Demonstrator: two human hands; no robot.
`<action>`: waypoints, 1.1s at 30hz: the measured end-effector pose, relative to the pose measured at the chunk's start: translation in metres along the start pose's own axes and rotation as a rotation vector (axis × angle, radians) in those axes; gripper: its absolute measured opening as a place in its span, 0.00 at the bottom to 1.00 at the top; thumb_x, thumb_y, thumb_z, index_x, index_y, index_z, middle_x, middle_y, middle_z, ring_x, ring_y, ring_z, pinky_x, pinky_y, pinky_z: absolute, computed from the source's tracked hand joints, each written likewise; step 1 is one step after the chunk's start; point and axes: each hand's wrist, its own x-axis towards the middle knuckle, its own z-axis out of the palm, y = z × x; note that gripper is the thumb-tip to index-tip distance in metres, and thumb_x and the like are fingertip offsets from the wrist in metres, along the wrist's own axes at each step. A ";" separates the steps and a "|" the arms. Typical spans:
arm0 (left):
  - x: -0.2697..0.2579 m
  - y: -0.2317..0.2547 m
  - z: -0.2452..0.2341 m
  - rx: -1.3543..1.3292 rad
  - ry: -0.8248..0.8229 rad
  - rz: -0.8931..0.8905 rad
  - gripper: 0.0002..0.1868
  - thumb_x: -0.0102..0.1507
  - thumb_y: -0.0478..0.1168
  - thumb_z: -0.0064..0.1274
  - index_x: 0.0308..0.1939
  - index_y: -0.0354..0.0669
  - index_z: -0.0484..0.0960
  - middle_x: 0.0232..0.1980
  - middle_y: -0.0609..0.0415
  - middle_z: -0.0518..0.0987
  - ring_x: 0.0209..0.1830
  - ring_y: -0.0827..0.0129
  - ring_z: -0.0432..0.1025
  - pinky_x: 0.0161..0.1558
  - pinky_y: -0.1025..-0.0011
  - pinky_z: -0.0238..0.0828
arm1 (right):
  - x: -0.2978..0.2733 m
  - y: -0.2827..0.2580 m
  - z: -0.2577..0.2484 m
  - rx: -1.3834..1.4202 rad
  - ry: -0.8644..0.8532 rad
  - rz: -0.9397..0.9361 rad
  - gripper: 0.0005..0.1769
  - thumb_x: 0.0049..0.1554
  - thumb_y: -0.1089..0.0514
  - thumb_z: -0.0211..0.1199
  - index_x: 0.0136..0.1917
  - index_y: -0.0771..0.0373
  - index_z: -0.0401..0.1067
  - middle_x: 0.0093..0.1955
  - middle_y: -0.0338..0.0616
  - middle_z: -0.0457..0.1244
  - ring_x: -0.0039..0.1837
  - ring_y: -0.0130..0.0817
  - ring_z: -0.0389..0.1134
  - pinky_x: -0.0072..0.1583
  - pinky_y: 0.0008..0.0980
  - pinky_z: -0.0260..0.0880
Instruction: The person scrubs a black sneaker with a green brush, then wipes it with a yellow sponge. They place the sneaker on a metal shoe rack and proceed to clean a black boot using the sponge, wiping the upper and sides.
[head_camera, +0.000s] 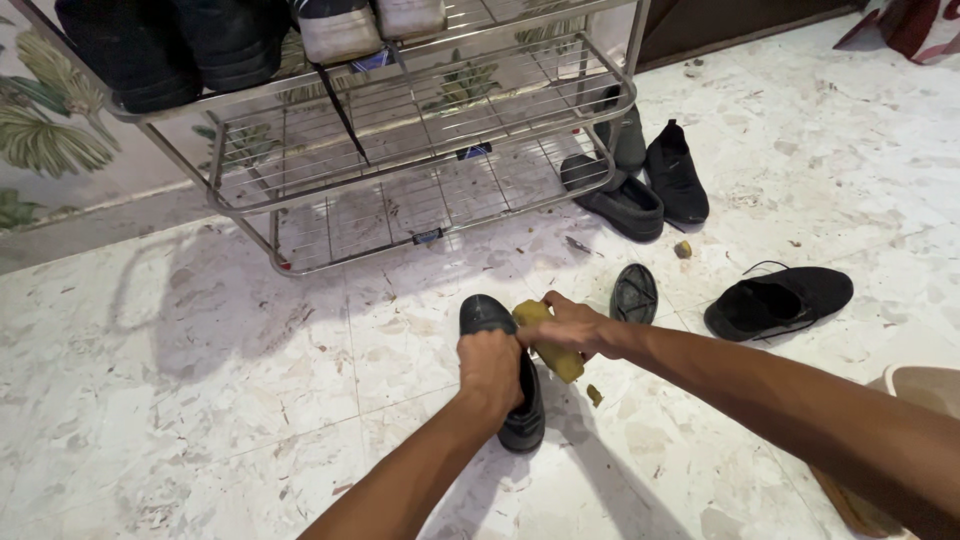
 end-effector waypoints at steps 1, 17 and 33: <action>-0.004 -0.006 -0.004 -0.046 0.021 -0.043 0.13 0.52 0.45 0.69 0.39 0.54 0.87 0.41 0.56 0.85 0.44 0.64 0.81 0.39 0.68 0.76 | -0.004 -0.003 0.000 -0.019 -0.010 0.019 0.58 0.40 0.36 0.71 0.75 0.59 0.52 0.60 0.56 0.67 0.55 0.48 0.75 0.49 0.44 0.81; 0.050 0.021 0.069 -1.645 -0.056 -0.826 0.35 0.65 0.57 0.44 0.61 0.27 0.79 0.59 0.37 0.80 0.56 0.52 0.76 0.52 0.58 0.71 | 0.002 0.030 0.046 0.351 0.053 0.095 0.48 0.47 0.30 0.64 0.68 0.62 0.57 0.64 0.57 0.64 0.58 0.51 0.73 0.51 0.51 0.79; 0.003 -0.022 0.071 -2.320 0.035 -0.582 0.24 0.57 0.45 0.52 0.53 0.32 0.81 0.51 0.43 0.82 0.50 0.56 0.75 0.56 0.60 0.70 | -0.032 0.015 0.061 -0.049 0.048 -0.294 0.51 0.47 0.30 0.66 0.71 0.62 0.52 0.60 0.56 0.67 0.61 0.48 0.71 0.63 0.42 0.72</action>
